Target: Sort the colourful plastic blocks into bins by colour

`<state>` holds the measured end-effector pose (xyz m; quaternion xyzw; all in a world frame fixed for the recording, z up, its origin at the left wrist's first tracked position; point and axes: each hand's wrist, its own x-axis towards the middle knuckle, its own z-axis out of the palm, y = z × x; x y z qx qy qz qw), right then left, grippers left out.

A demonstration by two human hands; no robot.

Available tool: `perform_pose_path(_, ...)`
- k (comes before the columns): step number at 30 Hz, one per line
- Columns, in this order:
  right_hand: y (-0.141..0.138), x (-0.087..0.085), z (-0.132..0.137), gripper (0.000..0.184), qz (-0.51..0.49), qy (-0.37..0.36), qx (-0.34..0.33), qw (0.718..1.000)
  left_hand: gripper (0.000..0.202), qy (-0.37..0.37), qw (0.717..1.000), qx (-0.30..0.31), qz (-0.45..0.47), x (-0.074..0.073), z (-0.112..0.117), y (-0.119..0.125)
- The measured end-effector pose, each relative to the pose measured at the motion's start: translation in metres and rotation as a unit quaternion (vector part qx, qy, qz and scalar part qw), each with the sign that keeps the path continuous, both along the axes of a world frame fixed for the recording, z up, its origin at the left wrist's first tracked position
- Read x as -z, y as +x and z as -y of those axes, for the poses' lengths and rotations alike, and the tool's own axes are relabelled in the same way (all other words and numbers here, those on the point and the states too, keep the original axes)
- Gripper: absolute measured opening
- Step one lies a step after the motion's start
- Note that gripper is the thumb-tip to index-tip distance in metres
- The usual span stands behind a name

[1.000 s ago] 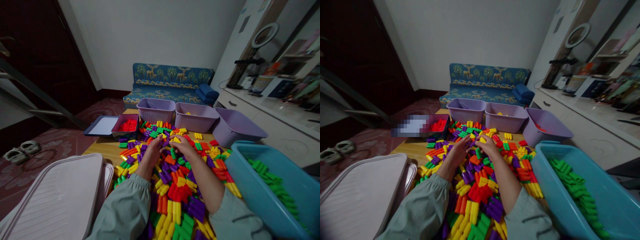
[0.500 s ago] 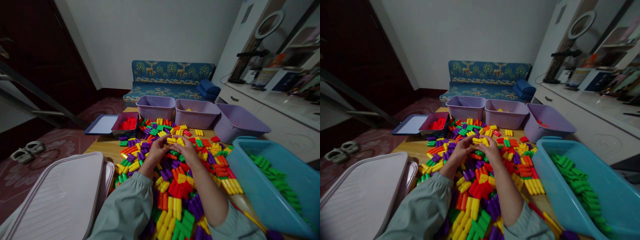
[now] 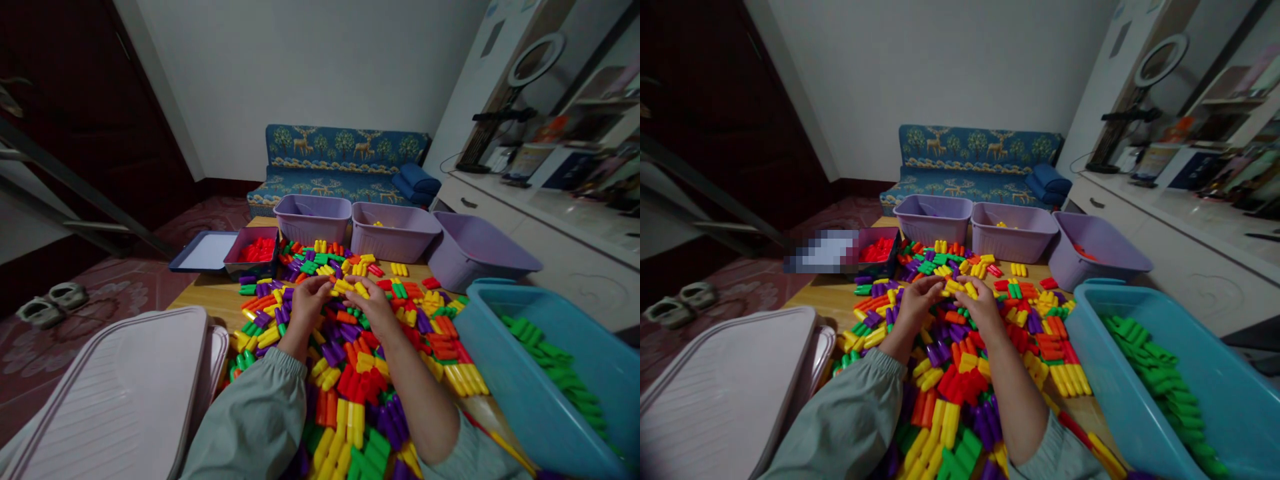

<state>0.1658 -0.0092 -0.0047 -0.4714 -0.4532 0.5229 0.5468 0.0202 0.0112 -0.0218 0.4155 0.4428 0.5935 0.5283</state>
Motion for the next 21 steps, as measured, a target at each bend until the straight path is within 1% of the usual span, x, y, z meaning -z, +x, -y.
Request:
perform_pose_path(2, 0.0, -0.002, 0.001, 0.045, 0.019, 0.003, -0.004, 1.0, 0.042, -0.025, 0.999, 0.002, 0.027, -0.005, 0.002, 0.0)
perform_pose_path(4, -0.001, -0.004, 0.002, 0.044, 0.025, 0.002, -0.001, 1.0, 0.04, -0.042, 0.998, 0.009, 0.037, -0.009, 0.004, 0.0)
perform_pose_path(8, -0.002, -0.01, 0.004, 0.038, -0.023, -0.003, 0.015, 1.0, 0.035, -0.052, 0.998, 0.016, 0.018, -0.014, 0.007, 0.001)
perform_pose_path(10, -0.003, -0.012, 0.006, 0.038, -0.042, -0.014, 0.011, 0.999, 0.035, -0.044, 0.999, 0.015, 0.009, -0.014, 0.007, 0.001)
perform_pose_path(12, -0.005, -0.014, 0.008, 0.038, -0.039, -0.036, -0.016, 0.998, 0.035, -0.034, 0.999, 0.015, -0.001, -0.014, 0.007, 0.0)
perform_pose_path(14, -0.007, -0.016, 0.01, 0.038, -0.025, -0.063, -0.063, 0.996, 0.036, -0.026, 0.999, 0.015, -0.015, -0.013, 0.007, 0.0)
perform_pose_path(17, -0.011, -0.016, 0.013, 0.037, -0.001, -0.075, -0.118, 0.99, 0.037, -0.013, 0.999, 0.008, -0.034, -0.012, 0.006, 0.0)
perform_pose_path(21, -0.014, -0.015, 0.014, 0.037, 0.007, -0.068, -0.128, 0.989, 0.038, -0.001, 0.999, 0.004, -0.038, -0.009, 0.004, 0.001)
